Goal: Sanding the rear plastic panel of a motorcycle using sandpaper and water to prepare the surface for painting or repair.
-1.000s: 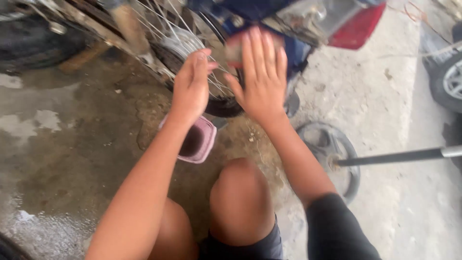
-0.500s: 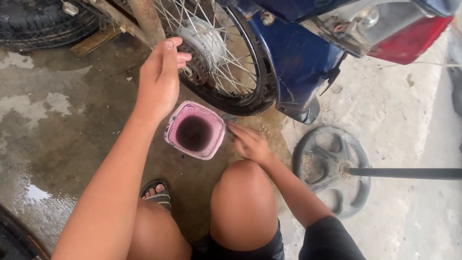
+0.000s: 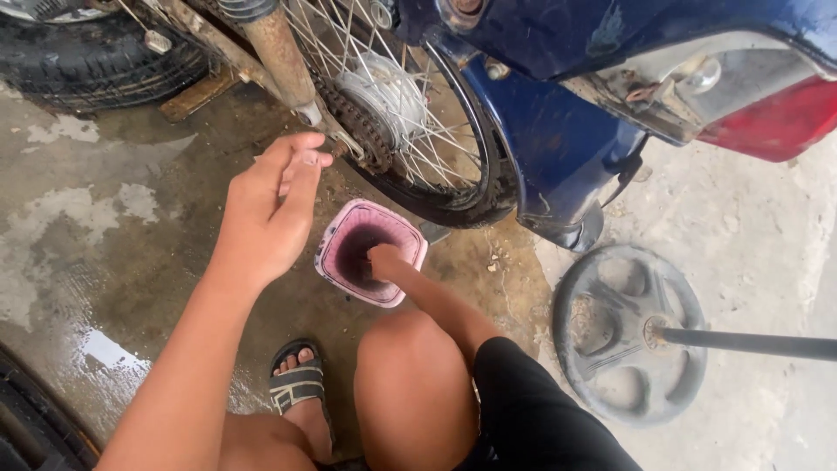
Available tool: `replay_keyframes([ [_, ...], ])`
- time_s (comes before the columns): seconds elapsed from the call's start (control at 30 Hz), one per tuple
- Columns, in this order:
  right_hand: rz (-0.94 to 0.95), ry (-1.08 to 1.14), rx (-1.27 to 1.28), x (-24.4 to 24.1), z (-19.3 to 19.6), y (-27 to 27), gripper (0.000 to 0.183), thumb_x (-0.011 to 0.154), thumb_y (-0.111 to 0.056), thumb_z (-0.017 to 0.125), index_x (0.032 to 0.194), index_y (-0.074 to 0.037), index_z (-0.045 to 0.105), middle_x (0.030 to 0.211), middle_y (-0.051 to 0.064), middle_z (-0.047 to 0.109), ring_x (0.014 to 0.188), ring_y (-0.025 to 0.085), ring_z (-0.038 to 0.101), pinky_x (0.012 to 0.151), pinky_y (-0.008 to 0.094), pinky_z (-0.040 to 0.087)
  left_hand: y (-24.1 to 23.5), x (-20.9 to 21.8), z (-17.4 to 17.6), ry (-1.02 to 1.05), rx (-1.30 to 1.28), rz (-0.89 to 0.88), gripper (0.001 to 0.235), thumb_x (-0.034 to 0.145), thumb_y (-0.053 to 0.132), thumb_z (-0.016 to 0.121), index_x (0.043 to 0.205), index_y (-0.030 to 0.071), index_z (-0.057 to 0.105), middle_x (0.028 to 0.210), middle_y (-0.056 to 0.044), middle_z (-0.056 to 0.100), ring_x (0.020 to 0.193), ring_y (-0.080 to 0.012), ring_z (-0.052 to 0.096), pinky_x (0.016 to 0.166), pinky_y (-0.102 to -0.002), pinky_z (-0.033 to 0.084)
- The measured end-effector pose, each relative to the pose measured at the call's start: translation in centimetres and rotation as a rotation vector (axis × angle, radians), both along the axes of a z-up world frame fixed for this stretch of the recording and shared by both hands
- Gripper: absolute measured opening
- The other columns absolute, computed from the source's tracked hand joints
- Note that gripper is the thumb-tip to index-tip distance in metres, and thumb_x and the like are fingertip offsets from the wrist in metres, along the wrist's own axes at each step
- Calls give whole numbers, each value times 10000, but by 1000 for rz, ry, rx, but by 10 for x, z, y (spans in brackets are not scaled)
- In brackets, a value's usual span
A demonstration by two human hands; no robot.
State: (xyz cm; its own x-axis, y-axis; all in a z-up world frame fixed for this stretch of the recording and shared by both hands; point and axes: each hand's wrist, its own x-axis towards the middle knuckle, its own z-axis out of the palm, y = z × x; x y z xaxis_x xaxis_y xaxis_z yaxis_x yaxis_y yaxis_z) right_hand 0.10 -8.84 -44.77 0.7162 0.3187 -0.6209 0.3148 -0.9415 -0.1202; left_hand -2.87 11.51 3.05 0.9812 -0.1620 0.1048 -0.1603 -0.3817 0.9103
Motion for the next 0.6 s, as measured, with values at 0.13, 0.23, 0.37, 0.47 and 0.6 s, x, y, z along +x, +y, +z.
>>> replay_keyframes([
  [0.13, -281, 235, 427, -6, 64, -15, 349, 844, -132, 594, 1134, 2, 734, 1126, 281, 729, 1121, 463, 679, 976, 508, 552, -7, -4, -4, -28, -44, 27, 279, 1075, 186, 506, 1264, 35, 646, 1086, -204, 737, 1113, -415, 686, 950, -535, 529],
  [0.23, -653, 222, 604, -7, 87, -25, 392, 780, -178, 660, 1117, 13, 718, 1097, 287, 718, 1109, 417, 683, 915, 473, 534, -18, -1, -5, -85, 5, -7, 264, 1054, 197, 569, 1250, 57, 675, 1086, -188, 748, 1109, -378, 698, 943, -508, 529],
  [0.37, -597, 166, 730, -21, 193, -34, 436, 839, -305, 670, 1156, -5, 676, 1140, 292, 679, 1168, 434, 642, 975, 481, 494, -34, -4, -8, -145, 27, -132, 265, 1005, 195, 627, 1222, 59, 694, 1072, -222, 748, 1083, -396, 704, 929, -542, 537],
  [0.47, -376, 14, 753, -37, 266, -52, 371, 864, -313, 713, 1136, -67, 659, 1024, 207, 711, 1067, 402, 686, 914, 472, 527, -46, -8, -13, -130, 112, -217, 309, 988, 246, 633, 1234, 69, 692, 1113, -217, 741, 1101, -383, 696, 932, -523, 545],
  [0.6, -12, -181, 859, -71, 396, -69, 364, 897, -169, 714, 1220, -26, 629, 1079, 269, 721, 1052, 502, 675, 884, 579, 554, -57, -15, -2, -69, 157, -371, 489, 998, 340, 628, 1337, -12, 619, 1260, -290, 667, 1222, -460, 614, 1008, -599, 489],
])
